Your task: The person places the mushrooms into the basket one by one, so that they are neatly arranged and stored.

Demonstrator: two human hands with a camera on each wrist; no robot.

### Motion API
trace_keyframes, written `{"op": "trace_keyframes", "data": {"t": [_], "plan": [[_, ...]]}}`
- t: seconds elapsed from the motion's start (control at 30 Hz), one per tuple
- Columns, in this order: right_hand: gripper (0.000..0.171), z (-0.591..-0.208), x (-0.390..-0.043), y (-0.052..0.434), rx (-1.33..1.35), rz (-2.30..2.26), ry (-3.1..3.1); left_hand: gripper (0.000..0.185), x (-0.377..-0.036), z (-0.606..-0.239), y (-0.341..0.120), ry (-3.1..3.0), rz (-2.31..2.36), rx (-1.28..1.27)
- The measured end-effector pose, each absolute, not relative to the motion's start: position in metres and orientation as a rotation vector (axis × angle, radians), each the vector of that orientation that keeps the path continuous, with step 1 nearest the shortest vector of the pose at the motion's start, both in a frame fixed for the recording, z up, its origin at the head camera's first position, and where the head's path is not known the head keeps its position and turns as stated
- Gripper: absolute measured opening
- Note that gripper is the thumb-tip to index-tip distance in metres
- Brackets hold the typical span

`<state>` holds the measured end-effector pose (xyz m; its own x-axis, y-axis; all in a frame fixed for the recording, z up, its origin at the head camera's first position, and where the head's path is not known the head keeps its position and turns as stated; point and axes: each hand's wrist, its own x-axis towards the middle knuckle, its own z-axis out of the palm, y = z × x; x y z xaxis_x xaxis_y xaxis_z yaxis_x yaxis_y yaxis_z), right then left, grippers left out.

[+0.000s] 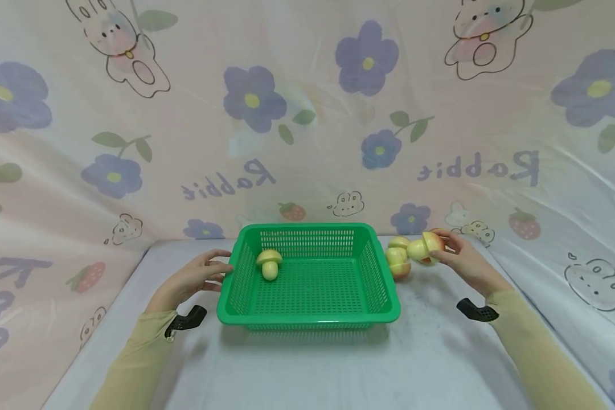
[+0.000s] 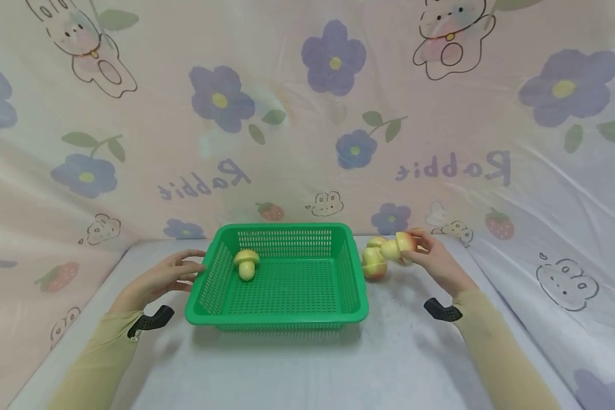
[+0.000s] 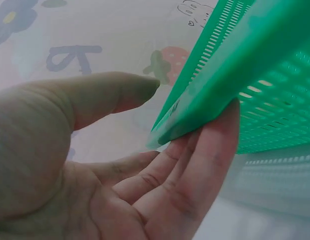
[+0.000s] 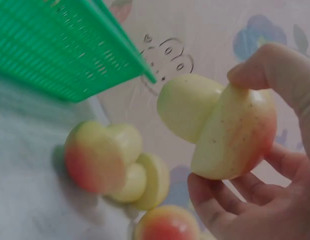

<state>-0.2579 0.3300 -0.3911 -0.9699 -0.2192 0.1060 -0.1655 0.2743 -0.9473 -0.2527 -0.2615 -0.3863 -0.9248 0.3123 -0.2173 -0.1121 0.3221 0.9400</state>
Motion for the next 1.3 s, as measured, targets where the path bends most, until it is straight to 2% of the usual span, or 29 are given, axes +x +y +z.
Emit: {"op": "trace_keyframes", "data": {"t": [0.2,0.57,1.3], "plan": [[0.048,-0.374,-0.263,0.318,-0.375,-1.849,2.424,0.079,-0.259,-0.384,-0.263,2.225,1.63,0.226],[0.066,-0.354,-0.272,0.29,-0.359,-1.712,2.443,0.082,-0.263,-0.384,-0.263,2.19,1.617,0.281],[0.056,-0.343,-0.298,0.221,-0.578,-1.703,2.306,0.081,-0.26,-0.379,-0.261,2.182,1.614,0.241]]}}
